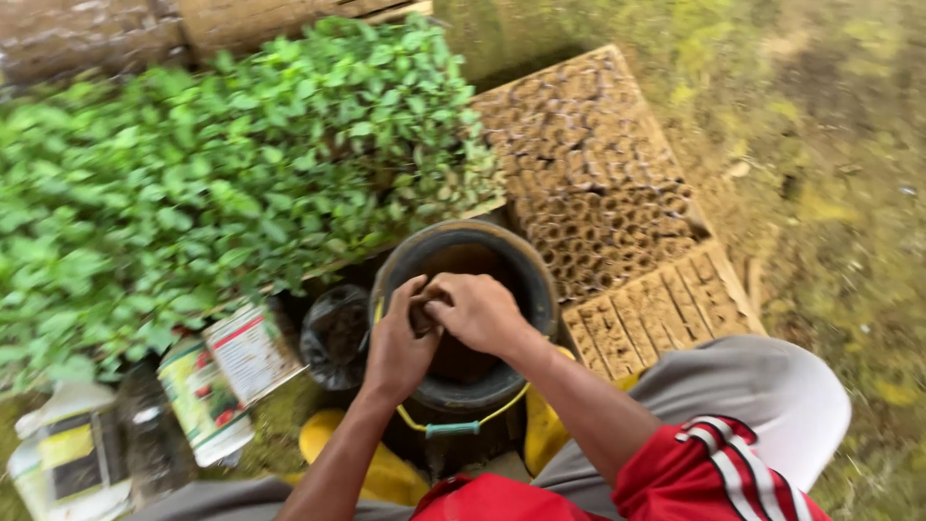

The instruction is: Filling small plastic seedling pots with soil by hand and organizing them into a tray.

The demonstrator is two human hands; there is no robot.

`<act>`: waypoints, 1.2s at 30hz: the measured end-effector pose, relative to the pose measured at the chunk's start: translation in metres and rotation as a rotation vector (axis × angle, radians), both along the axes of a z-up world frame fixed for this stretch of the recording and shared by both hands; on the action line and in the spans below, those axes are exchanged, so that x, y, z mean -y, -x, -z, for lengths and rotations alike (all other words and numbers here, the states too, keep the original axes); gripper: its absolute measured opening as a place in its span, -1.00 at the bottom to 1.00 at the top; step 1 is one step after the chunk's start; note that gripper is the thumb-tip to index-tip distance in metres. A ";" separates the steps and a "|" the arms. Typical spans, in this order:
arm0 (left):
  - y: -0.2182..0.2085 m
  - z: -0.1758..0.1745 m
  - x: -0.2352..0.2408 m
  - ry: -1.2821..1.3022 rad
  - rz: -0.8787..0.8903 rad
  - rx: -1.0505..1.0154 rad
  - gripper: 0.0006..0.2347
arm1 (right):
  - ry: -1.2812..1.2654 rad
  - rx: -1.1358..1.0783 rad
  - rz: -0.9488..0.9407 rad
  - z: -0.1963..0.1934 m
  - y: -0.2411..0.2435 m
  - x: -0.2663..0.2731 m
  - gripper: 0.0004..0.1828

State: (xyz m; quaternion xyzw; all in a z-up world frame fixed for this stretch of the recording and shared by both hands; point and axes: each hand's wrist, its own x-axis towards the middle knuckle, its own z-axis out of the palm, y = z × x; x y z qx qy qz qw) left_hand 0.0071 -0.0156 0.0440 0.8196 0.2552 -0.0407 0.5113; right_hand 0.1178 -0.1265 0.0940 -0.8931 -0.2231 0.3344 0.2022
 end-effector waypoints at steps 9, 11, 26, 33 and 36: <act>-0.003 0.023 0.006 0.172 0.012 0.030 -0.31 | -0.407 0.110 0.081 -0.044 -0.083 0.049 -0.77; -0.001 0.031 0.007 0.064 0.085 -0.019 -0.32 | -0.165 -0.018 0.129 -0.078 -0.124 0.070 -0.76; 0.061 0.124 0.042 -0.539 0.274 -0.066 -0.45 | 0.064 -0.019 1.095 0.097 -0.262 0.352 -0.82; 0.061 0.134 0.046 -0.610 0.273 -0.015 -0.48 | 0.109 0.017 1.114 0.183 -0.284 0.355 -0.80; 0.060 0.133 0.045 -0.622 0.292 -0.029 -0.51 | 0.127 0.065 1.088 0.197 -0.285 0.348 -0.79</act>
